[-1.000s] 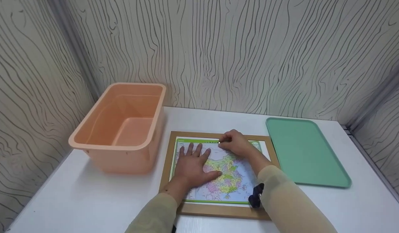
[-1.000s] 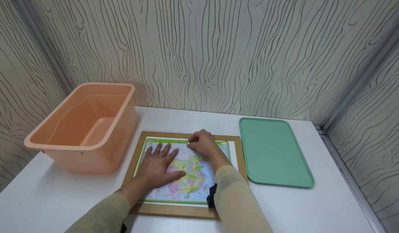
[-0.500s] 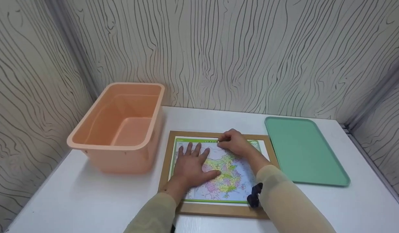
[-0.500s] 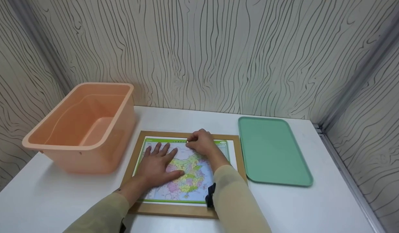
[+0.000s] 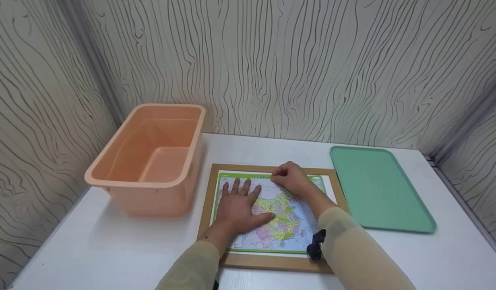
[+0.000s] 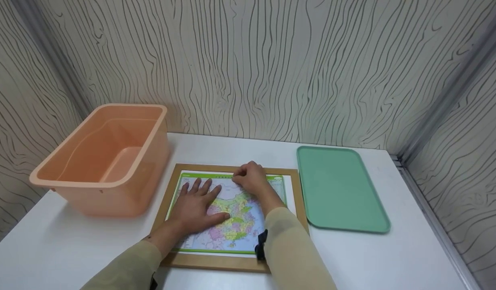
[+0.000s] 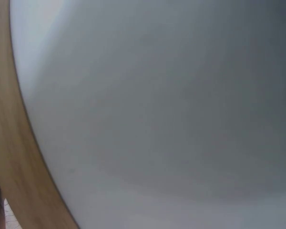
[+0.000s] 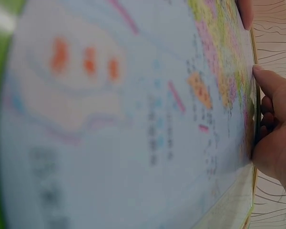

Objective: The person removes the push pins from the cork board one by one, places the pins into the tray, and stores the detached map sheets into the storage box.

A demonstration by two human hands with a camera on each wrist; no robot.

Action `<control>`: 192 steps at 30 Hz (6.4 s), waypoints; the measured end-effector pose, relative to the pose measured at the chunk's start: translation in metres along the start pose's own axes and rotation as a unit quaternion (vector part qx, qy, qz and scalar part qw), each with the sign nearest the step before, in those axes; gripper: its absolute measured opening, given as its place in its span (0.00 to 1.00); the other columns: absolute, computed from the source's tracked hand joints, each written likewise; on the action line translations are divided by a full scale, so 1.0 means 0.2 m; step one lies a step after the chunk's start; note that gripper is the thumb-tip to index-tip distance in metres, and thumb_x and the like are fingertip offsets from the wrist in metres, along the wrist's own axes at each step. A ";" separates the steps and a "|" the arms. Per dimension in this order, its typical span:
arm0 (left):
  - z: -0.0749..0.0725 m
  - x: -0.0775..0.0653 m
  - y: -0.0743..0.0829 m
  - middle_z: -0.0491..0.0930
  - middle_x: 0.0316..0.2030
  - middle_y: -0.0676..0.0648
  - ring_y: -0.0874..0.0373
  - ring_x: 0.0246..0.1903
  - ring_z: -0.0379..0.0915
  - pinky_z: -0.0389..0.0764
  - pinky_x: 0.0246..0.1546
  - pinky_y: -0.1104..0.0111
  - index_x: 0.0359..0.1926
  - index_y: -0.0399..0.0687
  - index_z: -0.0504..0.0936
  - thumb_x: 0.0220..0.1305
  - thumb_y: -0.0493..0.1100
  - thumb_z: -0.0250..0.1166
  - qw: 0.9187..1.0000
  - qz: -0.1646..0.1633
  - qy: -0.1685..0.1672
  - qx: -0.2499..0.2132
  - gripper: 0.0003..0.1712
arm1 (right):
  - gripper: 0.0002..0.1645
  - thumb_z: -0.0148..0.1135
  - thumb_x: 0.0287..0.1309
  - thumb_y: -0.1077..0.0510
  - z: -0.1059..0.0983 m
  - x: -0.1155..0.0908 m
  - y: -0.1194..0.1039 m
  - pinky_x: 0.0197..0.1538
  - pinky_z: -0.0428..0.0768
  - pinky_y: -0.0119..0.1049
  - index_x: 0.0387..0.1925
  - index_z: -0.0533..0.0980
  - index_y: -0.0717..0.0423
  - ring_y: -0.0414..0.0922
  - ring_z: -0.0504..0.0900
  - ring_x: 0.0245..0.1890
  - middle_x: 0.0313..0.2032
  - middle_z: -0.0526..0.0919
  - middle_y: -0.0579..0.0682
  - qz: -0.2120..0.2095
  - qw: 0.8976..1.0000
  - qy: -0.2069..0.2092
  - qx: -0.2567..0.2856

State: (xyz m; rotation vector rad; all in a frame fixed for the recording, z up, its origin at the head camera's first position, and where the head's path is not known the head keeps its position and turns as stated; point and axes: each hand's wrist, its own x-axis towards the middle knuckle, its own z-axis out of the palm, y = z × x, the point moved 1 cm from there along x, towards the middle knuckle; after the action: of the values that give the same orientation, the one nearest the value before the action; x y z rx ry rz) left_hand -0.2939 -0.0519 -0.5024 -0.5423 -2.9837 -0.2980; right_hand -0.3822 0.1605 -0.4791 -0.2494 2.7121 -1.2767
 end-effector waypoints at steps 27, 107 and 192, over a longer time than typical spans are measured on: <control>0.00 0.00 -0.01 0.59 0.81 0.47 0.39 0.81 0.48 0.48 0.77 0.37 0.81 0.63 0.67 0.60 0.91 0.43 1.000 -0.006 -0.011 0.006 0.59 | 0.04 0.70 0.71 0.55 0.01 0.01 0.03 0.54 0.77 0.46 0.41 0.87 0.51 0.48 0.77 0.45 0.45 0.79 0.49 -0.006 1.000 0.010 -0.002; 0.01 -0.01 -0.03 0.58 0.81 0.45 0.37 0.82 0.45 0.43 0.78 0.38 0.81 0.62 0.67 0.59 0.91 0.45 1.000 -0.008 0.000 -0.022 0.60 | 0.32 0.69 0.70 0.38 -0.79 -0.30 0.36 0.70 0.70 0.56 0.60 0.83 0.59 0.48 0.78 0.60 0.56 0.86 0.53 0.003 0.992 0.098 0.075; 0.03 -0.02 0.02 0.58 0.81 0.45 0.37 0.82 0.45 0.43 0.78 0.37 0.81 0.62 0.67 0.60 0.90 0.45 1.000 -0.001 -0.006 -0.025 0.59 | 0.41 0.68 0.73 0.45 -0.88 -0.49 0.62 0.59 0.70 0.29 0.76 0.66 0.61 0.54 0.70 0.68 0.69 0.75 0.64 0.024 0.991 0.123 0.041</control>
State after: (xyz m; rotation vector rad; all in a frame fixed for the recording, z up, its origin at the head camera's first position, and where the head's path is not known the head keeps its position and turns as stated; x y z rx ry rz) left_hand -0.2893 -0.0488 -0.5075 -0.5477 -2.9949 -0.3730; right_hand -0.3319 0.3903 -0.4599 -0.0182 2.8344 -1.4925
